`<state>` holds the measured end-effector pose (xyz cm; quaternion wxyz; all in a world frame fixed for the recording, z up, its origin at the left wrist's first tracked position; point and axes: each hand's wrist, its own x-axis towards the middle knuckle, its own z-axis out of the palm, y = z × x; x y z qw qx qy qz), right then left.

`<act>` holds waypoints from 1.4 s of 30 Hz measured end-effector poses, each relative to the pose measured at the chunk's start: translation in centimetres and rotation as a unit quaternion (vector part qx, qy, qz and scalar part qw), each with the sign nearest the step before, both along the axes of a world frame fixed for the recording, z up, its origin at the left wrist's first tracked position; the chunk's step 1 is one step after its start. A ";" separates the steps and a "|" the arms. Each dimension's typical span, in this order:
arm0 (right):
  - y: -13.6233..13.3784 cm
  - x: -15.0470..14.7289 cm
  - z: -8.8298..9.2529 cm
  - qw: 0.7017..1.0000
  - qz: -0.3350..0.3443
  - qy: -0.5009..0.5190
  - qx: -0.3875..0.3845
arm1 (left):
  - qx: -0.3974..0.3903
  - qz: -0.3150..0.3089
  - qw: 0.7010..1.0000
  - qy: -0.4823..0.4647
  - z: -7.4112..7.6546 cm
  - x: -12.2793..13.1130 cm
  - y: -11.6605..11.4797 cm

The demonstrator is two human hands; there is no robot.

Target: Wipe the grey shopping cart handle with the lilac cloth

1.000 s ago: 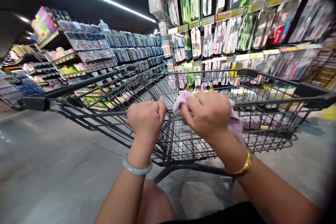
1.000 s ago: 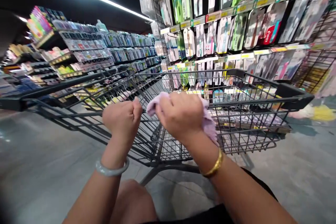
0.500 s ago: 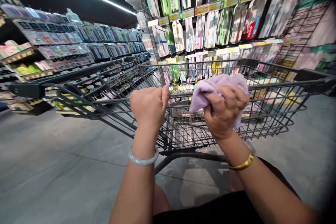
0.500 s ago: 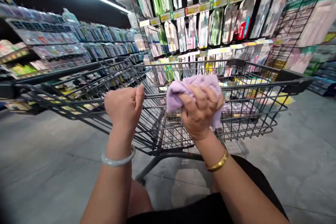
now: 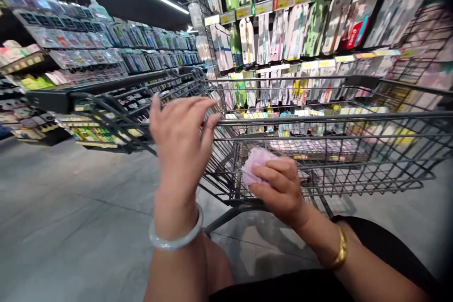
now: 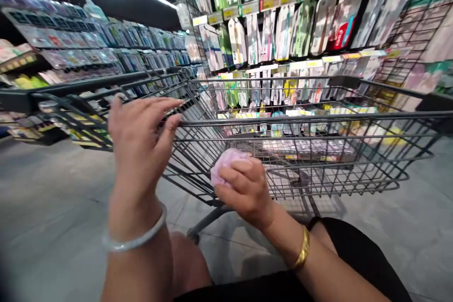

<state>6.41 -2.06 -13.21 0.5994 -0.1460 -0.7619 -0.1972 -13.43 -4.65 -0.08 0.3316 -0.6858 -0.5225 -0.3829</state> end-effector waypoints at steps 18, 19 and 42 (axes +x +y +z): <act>2.6 -2.6 3.0 0.939 0.055 -0.279 0.194 | 0.014 0.071 0.997 -0.030 -1.7 -3.9 1.5; 2.8 -2.8 4.4 0.945 0.056 -0.241 0.216 | 0.016 0.073 0.997 -0.033 -1.7 -3.9 1.5; 2.5 -3.7 -4.4 0.967 -0.001 -0.246 0.070 | -0.018 -0.003 0.999 -0.051 -2.9 -3.5 2.1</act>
